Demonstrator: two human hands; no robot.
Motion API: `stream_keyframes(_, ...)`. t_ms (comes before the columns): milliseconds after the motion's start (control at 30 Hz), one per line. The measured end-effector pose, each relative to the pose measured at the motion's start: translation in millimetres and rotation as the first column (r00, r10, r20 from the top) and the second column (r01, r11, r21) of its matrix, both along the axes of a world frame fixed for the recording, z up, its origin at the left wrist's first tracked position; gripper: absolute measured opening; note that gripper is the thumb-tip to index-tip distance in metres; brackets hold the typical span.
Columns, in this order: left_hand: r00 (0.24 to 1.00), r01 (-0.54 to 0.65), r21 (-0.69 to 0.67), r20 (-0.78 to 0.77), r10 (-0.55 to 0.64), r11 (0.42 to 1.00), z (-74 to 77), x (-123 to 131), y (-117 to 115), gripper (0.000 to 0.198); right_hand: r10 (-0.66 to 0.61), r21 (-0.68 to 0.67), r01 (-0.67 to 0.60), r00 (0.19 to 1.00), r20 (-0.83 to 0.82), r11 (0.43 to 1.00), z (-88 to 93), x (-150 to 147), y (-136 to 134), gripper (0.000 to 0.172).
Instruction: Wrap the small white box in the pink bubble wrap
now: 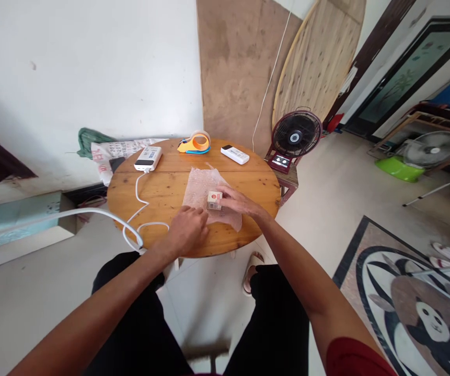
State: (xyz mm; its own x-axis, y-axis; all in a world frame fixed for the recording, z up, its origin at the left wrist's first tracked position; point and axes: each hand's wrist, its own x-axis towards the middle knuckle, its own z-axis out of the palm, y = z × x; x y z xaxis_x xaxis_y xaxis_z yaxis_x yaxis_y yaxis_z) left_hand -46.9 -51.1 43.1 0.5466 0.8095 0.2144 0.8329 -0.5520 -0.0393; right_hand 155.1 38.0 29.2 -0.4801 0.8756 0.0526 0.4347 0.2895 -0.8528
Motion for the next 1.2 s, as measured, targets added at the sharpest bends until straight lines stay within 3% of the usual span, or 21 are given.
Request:
stream_keyframes(100, 0.976, -0.172, -0.037, 0.127, 0.175, 0.984, 16.4, 4, 13, 0.018, -0.034, -0.062, 0.032, 0.998, -0.043, 0.998, 8.0, 3, -1, 0.050)
stream_keyframes(200, 0.931, -0.314, -0.112, 0.159, 0.329, 0.943, 26.7, 12, 32, 0.023, -0.004, -0.124, -0.022, 0.980, -0.201, 0.992, 8.7, 8, 2, 0.051)
stream_keyframes(333, 0.902, -0.379, -0.147, 0.163, 0.400, 0.914, 24.5, 19, 57, 0.027, 0.032, -0.162, -0.089, 0.945, -0.327, 0.983, 5.8, 16, 7, 0.052)
stream_keyframes(467, 0.880, -0.408, -0.189, 0.179, 0.440, 0.893, 14.5, 18, 71, 0.027, 0.026, -0.117, -0.057, 0.968, -0.249, 0.992, 7.6, 16, 5, 0.050)
stream_keyframes(633, 0.846, -0.371, -0.264, 0.299, 0.441, 0.890, 3.9, 14, 75, 0.026, -0.077, -0.011, 0.077, 0.994, -0.071, 0.997, 5.5, 4, 2, 0.028)
stream_keyframes(767, 0.833, -0.284, -0.313, 0.387, 0.395, 0.906, 0.0, 11, 75, 0.033, -0.189, -0.020, 0.189, 0.980, -0.067, 0.982, -0.1, -1, 3, 0.026)
stream_keyframes(933, 0.723, -0.084, -0.405, 0.603, 0.336, 0.910, -5.6, 9, 82, 0.037, -0.212, -0.062, 0.206, 0.969, -0.127, 0.977, -6.4, 0, 5, 0.026)
stream_keyframes(1067, 0.666, 0.008, -0.463, 0.664, 0.341, 0.886, -9.7, 12, 87, 0.026, -0.228, -0.066, 0.220, 0.963, -0.143, 0.973, -5.1, -1, 3, 0.023)
stream_keyframes(1200, 0.640, 0.073, -0.510, 0.683, 0.352, 0.857, -7.2, 9, 76, 0.024, -0.216, -0.066, 0.211, 0.973, -0.086, 0.975, 0.3, -3, -9, 0.023)
